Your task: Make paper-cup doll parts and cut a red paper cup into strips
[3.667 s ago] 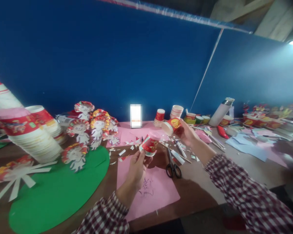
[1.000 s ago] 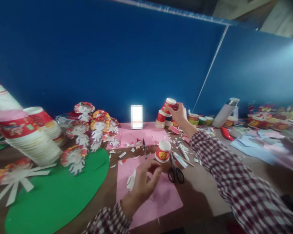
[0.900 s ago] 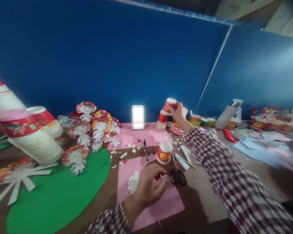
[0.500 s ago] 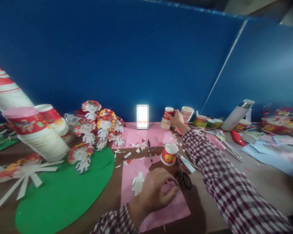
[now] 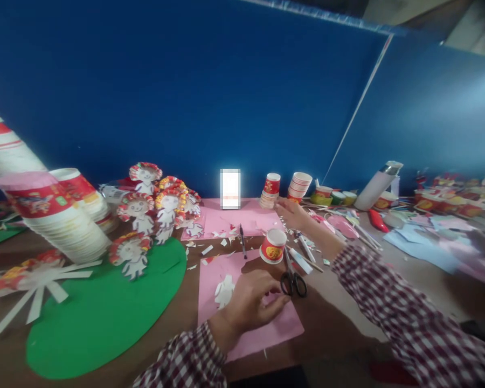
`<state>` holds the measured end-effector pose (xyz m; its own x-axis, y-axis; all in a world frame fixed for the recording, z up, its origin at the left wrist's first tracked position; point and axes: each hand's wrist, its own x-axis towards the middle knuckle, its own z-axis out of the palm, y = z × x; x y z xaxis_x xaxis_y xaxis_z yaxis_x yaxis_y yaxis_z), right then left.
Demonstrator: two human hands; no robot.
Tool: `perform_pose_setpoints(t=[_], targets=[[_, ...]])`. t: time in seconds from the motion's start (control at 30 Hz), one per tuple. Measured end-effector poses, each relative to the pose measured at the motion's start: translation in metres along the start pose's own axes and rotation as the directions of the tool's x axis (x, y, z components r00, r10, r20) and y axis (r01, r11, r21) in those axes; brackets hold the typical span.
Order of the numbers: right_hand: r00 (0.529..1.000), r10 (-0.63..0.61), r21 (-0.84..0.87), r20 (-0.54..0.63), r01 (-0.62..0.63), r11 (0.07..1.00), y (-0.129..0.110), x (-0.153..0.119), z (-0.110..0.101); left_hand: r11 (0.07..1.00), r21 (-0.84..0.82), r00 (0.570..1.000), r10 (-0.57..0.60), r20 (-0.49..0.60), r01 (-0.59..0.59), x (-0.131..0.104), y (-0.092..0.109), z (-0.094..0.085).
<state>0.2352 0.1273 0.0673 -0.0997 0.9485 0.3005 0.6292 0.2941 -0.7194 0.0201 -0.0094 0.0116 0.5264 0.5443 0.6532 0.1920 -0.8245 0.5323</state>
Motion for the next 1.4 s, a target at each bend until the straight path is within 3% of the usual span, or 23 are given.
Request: perform_pose_setpoints(t=[0.13,0.17,0.23,0.3,0.4,0.47,0.53,0.6,0.7,0.8,0.9,1.0,1.2,1.3,1.4], targets=[[0.966,-0.132,-0.202,0.223,0.178,0.963,-0.026,-0.054,-0.003,0.998,0.051,0.999,0.044,0.019,-0.045,0.001,0.0,-0.002],[0.963,-0.159,-0.264,0.216,0.214,0.941,-0.031,-0.063,-0.003,0.995,0.069,0.998,0.066,0.017,-0.067,0.002,0.0,-0.003],[0.969,-0.19,-0.294,0.158,0.23,0.928,-0.039,-0.075,-0.003,0.988,0.113,0.994,0.107,0.013,-0.108,0.002,0.0,-0.004],[0.982,-0.188,-0.211,0.031,0.19,0.959,-0.043,-0.079,-0.003,0.977,0.167,0.991,0.132,0.015,-0.133,0.003,0.001,-0.006],[0.982,-0.083,0.058,-0.172,0.094,0.994,-0.047,-0.078,-0.004,0.968,0.165,0.981,0.185,0.055,-0.191,0.006,0.009,-0.012],[0.976,0.006,0.266,-0.219,0.053,0.962,-0.05,-0.079,-0.004,0.97,0.137,0.978,0.192,0.083,-0.202,0.009,0.016,-0.019],[0.976,0.08,0.453,-0.205,0.023,0.891,-0.052,-0.083,0.0,0.986,0.129,0.995,0.103,0.019,-0.104,0.011,0.019,-0.03],[0.975,0.157,0.603,-0.155,-0.032,0.797,-0.054,-0.087,0.009,0.99,0.12,0.99,-0.062,-0.13,0.078,0.011,0.015,-0.043],[0.966,0.255,0.736,-0.047,-0.139,0.662,-0.056,-0.09,0.031,0.952,0.085,0.904,-0.248,-0.348,0.294,0.006,-0.002,-0.059],[0.971,0.238,0.783,-0.001,-0.147,0.604,-0.058,-0.092,0.057,0.909,0.085,0.864,-0.353,-0.359,0.407,-0.005,-0.02,-0.067],[0.98,0.199,0.817,-0.017,-0.101,0.567,-0.061,-0.097,0.078,0.911,0.059,0.866,-0.366,-0.341,0.408,-0.014,-0.026,-0.063],[0.984,0.18,0.822,0.011,-0.112,0.558,-0.062,-0.106,0.088,0.916,0.07,0.853,-0.338,-0.397,0.395,-0.02,-0.023,-0.052],[0.978,0.189,0.8,0.086,-0.181,0.572,-0.061,-0.117,0.094,0.858,0.3,0.805,-0.195,-0.56,0.417,-0.027,-0.021,-0.038],[0.986,0.136,0.786,0.096,-0.158,0.597,-0.061,-0.118,0.096,0.857,0.355,0.822,-0.129,-0.555,0.374,-0.03,-0.02,-0.04],[0.989,0.102,0.772,0.104,-0.145,0.619,-0.062,-0.119,0.098,0.87,0.299,0.824,-0.189,-0.535,0.393,-0.033,-0.017,-0.041]])
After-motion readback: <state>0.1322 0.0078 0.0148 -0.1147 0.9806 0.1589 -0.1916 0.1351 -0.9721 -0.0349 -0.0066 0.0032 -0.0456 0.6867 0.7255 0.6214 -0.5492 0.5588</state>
